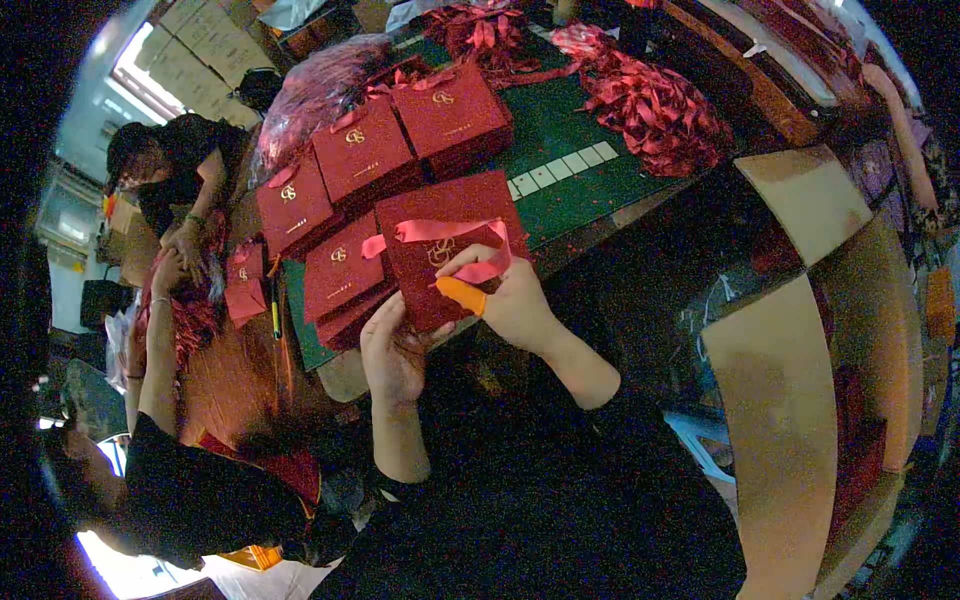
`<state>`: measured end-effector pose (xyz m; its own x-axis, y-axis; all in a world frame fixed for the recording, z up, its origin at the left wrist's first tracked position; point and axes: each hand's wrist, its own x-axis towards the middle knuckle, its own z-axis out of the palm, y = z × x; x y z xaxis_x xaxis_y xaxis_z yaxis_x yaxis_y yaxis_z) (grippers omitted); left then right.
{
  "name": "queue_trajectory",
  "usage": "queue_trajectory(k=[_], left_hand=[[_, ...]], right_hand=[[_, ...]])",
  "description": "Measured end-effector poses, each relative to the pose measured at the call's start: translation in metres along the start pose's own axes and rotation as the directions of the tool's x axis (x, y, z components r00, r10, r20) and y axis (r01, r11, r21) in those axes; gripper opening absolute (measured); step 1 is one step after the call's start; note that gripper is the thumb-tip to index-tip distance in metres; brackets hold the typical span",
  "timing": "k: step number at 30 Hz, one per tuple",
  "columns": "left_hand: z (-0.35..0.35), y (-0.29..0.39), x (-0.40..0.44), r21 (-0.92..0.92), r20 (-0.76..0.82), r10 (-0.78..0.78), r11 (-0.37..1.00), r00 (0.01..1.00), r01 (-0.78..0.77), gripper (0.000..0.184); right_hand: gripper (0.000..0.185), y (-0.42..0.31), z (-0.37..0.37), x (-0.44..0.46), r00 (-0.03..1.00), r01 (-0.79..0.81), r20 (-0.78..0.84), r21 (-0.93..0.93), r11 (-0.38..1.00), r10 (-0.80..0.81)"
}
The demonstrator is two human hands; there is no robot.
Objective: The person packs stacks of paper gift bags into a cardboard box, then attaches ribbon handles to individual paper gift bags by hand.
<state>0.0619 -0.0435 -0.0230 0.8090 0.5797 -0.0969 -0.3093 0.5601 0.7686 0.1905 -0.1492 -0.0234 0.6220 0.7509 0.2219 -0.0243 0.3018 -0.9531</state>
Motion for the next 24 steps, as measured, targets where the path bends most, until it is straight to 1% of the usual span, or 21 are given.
queue_trajectory(k=[1, 2, 3, 4, 5, 7, 9, 11, 12, 14, 17, 21, 22, 23, 24], left_hand=[[-0.001, 0.000, 0.000, -0.011, -0.003, -0.007, 1.000, 1.000, 0.007, 0.031], [-0.002, 0.000, 0.000, -0.022, -0.007, -0.014, 1.000, 1.000, 0.014, 0.032], [-0.003, 0.001, 0.001, -0.022, -0.007, -0.014, 1.000, 1.000, 0.014, 0.032], [-0.004, 0.002, 0.002, -0.032, 0.000, -0.027, 0.999, 1.000, 0.027, 0.032], [-0.005, 0.003, 0.002, -0.042, 0.007, -0.039, 0.998, 0.999, 0.040, 0.033], [-0.004, 0.003, 0.001, -0.033, -0.011, -0.036, 0.999, 0.999, 0.036, 0.033], [-0.004, 0.003, 0.001, -0.025, -0.030, -0.032, 0.999, 0.999, 0.032, 0.033], [-0.004, 0.003, 0.002, -0.019, -0.001, -0.034, 0.999, 0.999, 0.034, 0.033], [-0.005, 0.003, 0.002, -0.020, -0.001, -0.033, 0.999, 0.999, 0.033, 0.033], [-0.007, 0.002, 0.003, -0.017, -0.014, -0.031, 0.999, 0.999, 0.031, 0.032], [-0.011, 0.001, 0.003, -0.032, -0.019, -0.026, 0.999, 0.999, 0.025, 0.030], [-0.014, -0.001, 0.002, -0.042, -0.032, -0.016, 0.999, 0.999, 0.014, 0.028], [-0.014, -0.001, 0.001, -0.031, -0.038, -0.005, 1.000, 0.999, 0.003, 0.027], [-0.014, -0.002, 0.001, -0.019, -0.044, 0.007, 1.000, 0.999, -0.007, 0.026], [-0.013, -0.002, 0.000, -0.020, -0.043, 0.007, 1.000, 0.999, -0.008, 0.026]], right_hand=[[0.009, 0.001, 0.000, 0.001, 0.997, 0.073, -0.015, -0.106, 0.992, -0.075], [0.009, 0.000, 0.000, 0.001, 0.997, 0.074, -0.015, -0.106, 0.992, -0.076], [0.008, -0.004, 0.000, 0.000, 0.999, -0.048, -0.019, 0.024, 0.999, 0.048], [0.008, -0.007, -0.001, 0.000, 0.985, -0.169, -0.007, 0.154, 0.974, 0.172], [0.008, -0.010, -0.001, 0.001, 0.985, -0.170, -0.006, 0.154, 0.973, 0.173], [0.005, -0.014, -0.002, 0.004, 0.959, -0.241, -0.082, 0.270, 0.932, 0.272], [0.004, -0.013, -0.001, 0.004, 0.959, -0.244, -0.071, 0.284, 0.927, 0.274], [0.003, -0.010, 0.000, 0.004, 0.976, -0.199, -0.034, 0.272, 0.941, 0.216], [0.003, -0.007, 0.001, 0.004, 0.976, -0.200, -0.033, 0.272, 0.941, 0.216], [0.004, -0.002, 0.001, 0.004, 0.984, -0.178, 0.020, 0.196, 0.964, 0.177], [0.005, -0.003, 0.004, 0.003, 0.988, -0.152, 0.028, 0.159, 0.976, 0.149], [0.007, 0.000, 0.006, 0.002, 0.986, -0.164, 0.041, 0.157, 0.974, 0.159], [0.008, 0.007, 0.008, 0.002, 0.999, -0.034, 0.014, -0.009, 0.999, 0.034], [0.009, 0.011, 0.011, 0.002, 0.995, 0.094, 0.009, -0.178, 0.980, -0.094], [0.011, 0.002, 0.015, -0.001, 1.000, 0.011, 0.007, -0.109, 0.994, -0.011]])
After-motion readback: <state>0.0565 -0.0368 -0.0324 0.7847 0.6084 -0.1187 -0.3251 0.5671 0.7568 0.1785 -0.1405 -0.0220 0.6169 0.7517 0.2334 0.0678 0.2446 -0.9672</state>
